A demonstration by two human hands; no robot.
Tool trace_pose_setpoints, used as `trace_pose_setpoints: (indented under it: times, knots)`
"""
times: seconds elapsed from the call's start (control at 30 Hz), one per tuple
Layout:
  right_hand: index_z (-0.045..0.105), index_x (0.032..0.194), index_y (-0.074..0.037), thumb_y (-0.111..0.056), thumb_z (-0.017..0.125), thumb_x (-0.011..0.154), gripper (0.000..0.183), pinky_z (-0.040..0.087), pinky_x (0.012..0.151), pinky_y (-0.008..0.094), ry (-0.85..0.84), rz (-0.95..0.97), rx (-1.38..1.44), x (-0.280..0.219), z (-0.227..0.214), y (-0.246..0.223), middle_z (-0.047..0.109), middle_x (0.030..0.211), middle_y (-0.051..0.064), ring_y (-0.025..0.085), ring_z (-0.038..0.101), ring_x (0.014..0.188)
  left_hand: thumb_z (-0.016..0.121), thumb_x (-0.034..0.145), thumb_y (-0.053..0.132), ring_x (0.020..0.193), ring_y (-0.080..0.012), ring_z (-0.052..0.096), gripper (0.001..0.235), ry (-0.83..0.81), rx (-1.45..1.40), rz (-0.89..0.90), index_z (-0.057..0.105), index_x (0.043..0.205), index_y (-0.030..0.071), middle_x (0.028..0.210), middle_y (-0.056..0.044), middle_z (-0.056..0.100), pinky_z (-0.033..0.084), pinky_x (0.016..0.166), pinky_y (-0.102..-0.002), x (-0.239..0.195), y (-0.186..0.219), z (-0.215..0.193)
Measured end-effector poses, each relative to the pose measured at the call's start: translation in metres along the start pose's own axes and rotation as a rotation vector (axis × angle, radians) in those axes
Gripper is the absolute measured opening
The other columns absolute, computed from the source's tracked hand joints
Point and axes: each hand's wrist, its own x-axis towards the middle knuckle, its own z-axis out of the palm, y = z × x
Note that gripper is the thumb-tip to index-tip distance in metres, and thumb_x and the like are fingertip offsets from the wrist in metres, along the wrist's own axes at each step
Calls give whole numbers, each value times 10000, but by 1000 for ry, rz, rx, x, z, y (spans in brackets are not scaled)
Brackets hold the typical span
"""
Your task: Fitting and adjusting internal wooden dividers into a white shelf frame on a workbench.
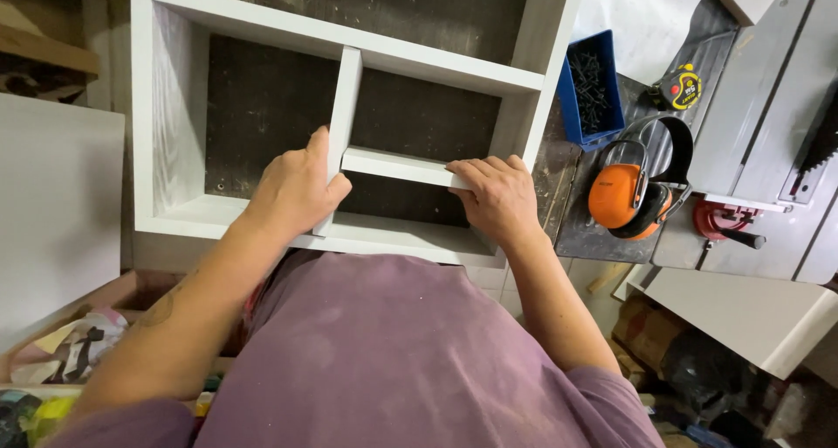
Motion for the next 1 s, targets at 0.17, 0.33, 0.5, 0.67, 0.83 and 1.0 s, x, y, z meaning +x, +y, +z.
trace_pose_setpoints:
  times: [0.17, 0.33, 0.5, 0.67, 0.83, 1.0]
  knots:
    - [721, 1157, -234, -282, 837, 886, 299, 435, 765, 329, -36, 9, -14, 0, 1, 1, 772, 1028, -54, 177, 728, 940, 574, 855, 237, 749, -469, 766, 622, 18, 75, -40, 556, 1386, -87, 755, -290, 720, 598, 657, -536, 0, 5, 6]
    - [718, 1154, -233, -276, 826, 902, 278, 445, 788, 331, -45, 14, 4, -1, 2, 3, 779, 1042, -52, 181, 735, 964, 572, 909, 280, 791, -478, 769, 624, -44, 16, -20, 554, 1385, -122, 830, -329, 734, 592, 644, -539, 2, 2, 1]
    - [717, 1164, -228, -280, 815, 918, 271, 461, 811, 338, -43, 7, 19, 4, -5, 0, 788, 1032, -48, 189, 743, 974, 575, 918, 275, 779, -458, 775, 608, -34, 16, -34, 562, 1379, -122, 829, -311, 739, 601, 626, -524, -2, 5, -1]
    - [705, 1165, -233, -296, 799, 938, 254, 468, 806, 335, -30, 9, 17, 2, -4, 0, 792, 1024, -45, 184, 748, 968, 571, 937, 291, 786, -465, 779, 632, -56, 97, -70, 535, 1420, -116, 856, -289, 752, 625, 649, -535, -3, 12, -3]
    - [714, 1160, -236, -287, 823, 920, 268, 467, 793, 334, -20, 9, 6, 2, -3, -1, 794, 1009, -49, 180, 749, 955, 574, 947, 247, 769, -472, 779, 588, -38, 129, -60, 535, 1408, -117, 835, -292, 749, 628, 650, -536, -4, 16, 3]
    - [720, 1165, -237, -264, 828, 905, 282, 469, 784, 336, -23, 6, 7, 5, -7, -3, 796, 996, -49, 181, 749, 939, 575, 959, 214, 742, -469, 778, 533, -13, 162, -62, 545, 1377, -115, 803, -290, 744, 636, 637, -516, -4, 14, 7]
